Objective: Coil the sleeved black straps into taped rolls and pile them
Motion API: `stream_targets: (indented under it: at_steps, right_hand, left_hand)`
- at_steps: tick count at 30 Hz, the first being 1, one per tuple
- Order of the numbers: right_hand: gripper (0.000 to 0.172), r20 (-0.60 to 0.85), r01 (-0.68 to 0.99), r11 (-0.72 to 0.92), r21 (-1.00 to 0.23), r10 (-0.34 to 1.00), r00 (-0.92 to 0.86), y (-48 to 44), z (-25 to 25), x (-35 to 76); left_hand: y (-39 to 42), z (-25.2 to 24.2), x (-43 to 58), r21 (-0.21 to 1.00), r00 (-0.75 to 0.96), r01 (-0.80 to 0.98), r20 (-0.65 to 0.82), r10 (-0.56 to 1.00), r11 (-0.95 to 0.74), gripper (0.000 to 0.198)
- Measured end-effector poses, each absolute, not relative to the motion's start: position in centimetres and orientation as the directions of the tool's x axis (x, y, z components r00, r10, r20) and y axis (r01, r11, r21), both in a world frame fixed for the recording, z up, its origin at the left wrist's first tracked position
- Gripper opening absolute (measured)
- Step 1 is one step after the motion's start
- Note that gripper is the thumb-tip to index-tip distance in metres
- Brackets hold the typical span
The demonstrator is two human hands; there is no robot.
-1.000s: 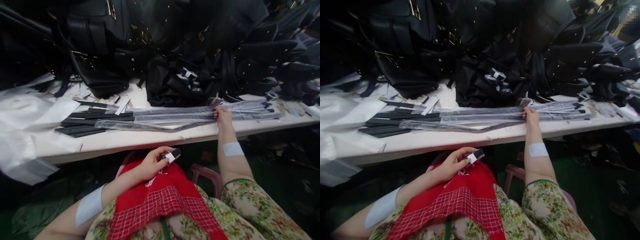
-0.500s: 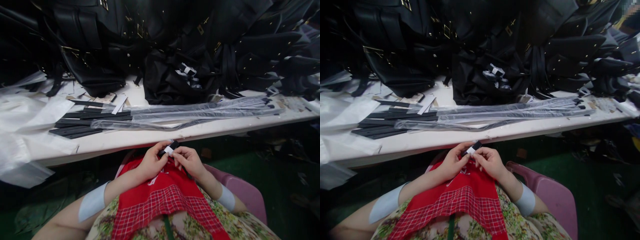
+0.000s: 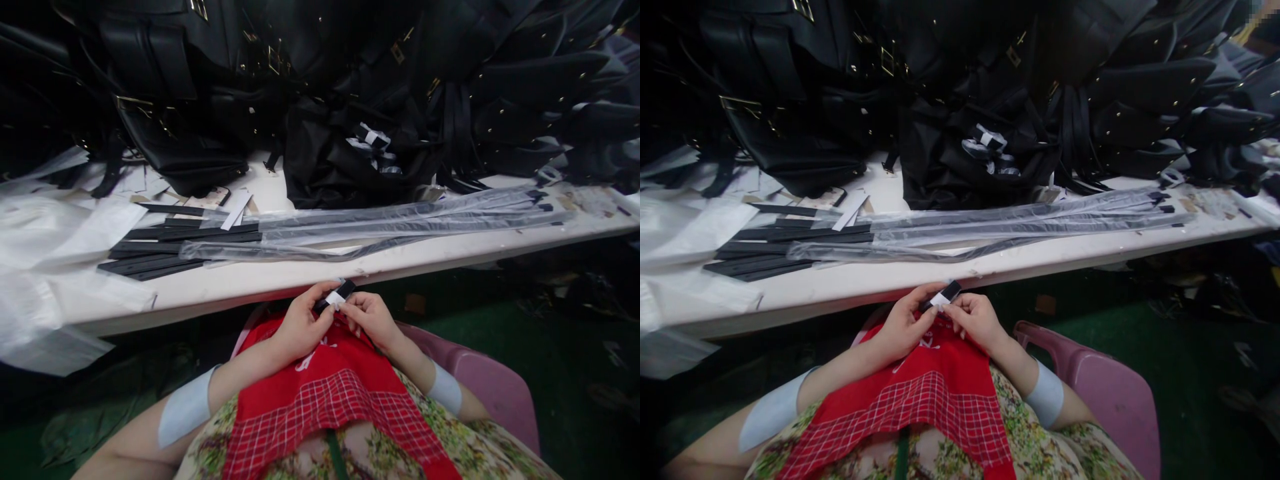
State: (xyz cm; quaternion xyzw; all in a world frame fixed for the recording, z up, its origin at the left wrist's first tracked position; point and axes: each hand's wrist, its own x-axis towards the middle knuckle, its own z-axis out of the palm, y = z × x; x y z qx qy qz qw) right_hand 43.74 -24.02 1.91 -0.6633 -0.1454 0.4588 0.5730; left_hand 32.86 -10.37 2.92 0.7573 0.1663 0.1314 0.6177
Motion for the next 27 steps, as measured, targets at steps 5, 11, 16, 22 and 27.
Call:
stream_targets:
  at_steps: [5,11,16,22,27]
  right_hand:
    - [0.040,-0.452,-0.370,-0.297,-0.880,0.761,0.465,-24.1,1.5,43.9]
    - [0.035,-0.432,-0.495,-0.218,-0.841,0.821,0.373,-23.7,1.5,44.2]
    - [0.036,-0.471,-0.491,-0.232,-0.840,0.761,0.446,-23.0,1.1,43.4]
    - [0.041,-0.428,-0.442,-0.191,-0.876,0.729,0.534,-22.1,0.3,42.6]
    - [0.037,-0.164,-0.140,-0.092,-0.986,0.698,0.697,-21.6,-2.3,42.9]
  left_hand:
    - [-10.4,2.6,33.1,0.981,0.896,0.111,-0.029,0.443,-0.159,0.032]
    - [-9.9,2.5,33.4,0.957,0.862,0.080,0.074,0.501,-0.279,0.024]
    - [-9.8,3.5,33.2,0.896,0.872,0.011,0.208,0.442,-0.443,0.025]
    - [-9.8,5.0,33.0,0.860,0.872,-0.013,0.259,0.415,-0.510,0.027]
    - [-10.3,5.4,32.7,0.876,0.917,-0.090,0.258,0.303,-0.473,0.029]
